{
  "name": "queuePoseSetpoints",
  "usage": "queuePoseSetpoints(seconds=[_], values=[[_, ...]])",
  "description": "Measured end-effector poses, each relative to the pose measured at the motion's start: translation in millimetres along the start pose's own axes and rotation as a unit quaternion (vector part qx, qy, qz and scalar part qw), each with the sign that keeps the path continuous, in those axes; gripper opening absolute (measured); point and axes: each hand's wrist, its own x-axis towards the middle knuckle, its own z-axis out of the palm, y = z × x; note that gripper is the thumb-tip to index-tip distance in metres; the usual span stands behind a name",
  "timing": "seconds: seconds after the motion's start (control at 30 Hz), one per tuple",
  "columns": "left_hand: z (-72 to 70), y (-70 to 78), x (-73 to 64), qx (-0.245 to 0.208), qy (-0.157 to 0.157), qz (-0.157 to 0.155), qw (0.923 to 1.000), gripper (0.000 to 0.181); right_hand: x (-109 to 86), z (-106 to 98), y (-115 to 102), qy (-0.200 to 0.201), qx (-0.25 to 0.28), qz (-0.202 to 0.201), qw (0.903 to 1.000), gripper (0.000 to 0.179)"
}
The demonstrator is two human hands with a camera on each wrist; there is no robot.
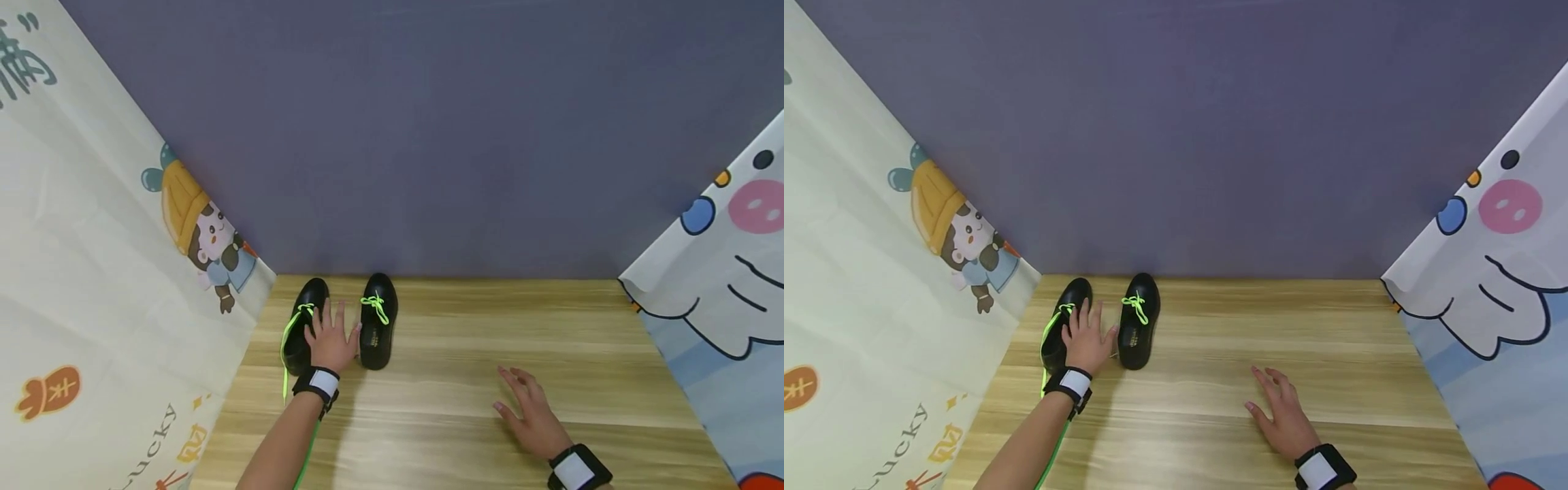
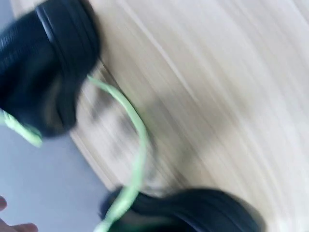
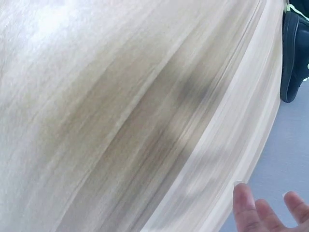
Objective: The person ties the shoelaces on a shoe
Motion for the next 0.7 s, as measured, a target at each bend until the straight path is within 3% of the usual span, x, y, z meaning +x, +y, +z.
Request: queuePoseSetpoints(seconds=[0.27,0.5,0.7], values=[[-9.8,-40.7,0.5,0.017,0.008,-0.096,0.9952,0.078,-1.0,0.6,-1.2,0.004,-0.006,0.005,1.0000,0.069],[-14.7,-47.4,2.9,0.040,-0.032,-0.185,0.9815,0.076,-4.5,0.0,0.3,0.002,-0.004,0.010,0.9999,0.069],[-16.0,-50.2,-1.3,0.059,-0.096,-0.199,0.9734,0.072,-6.1,0.1,2.3,0.006,-0.005,0.006,1.0000,0.069]])
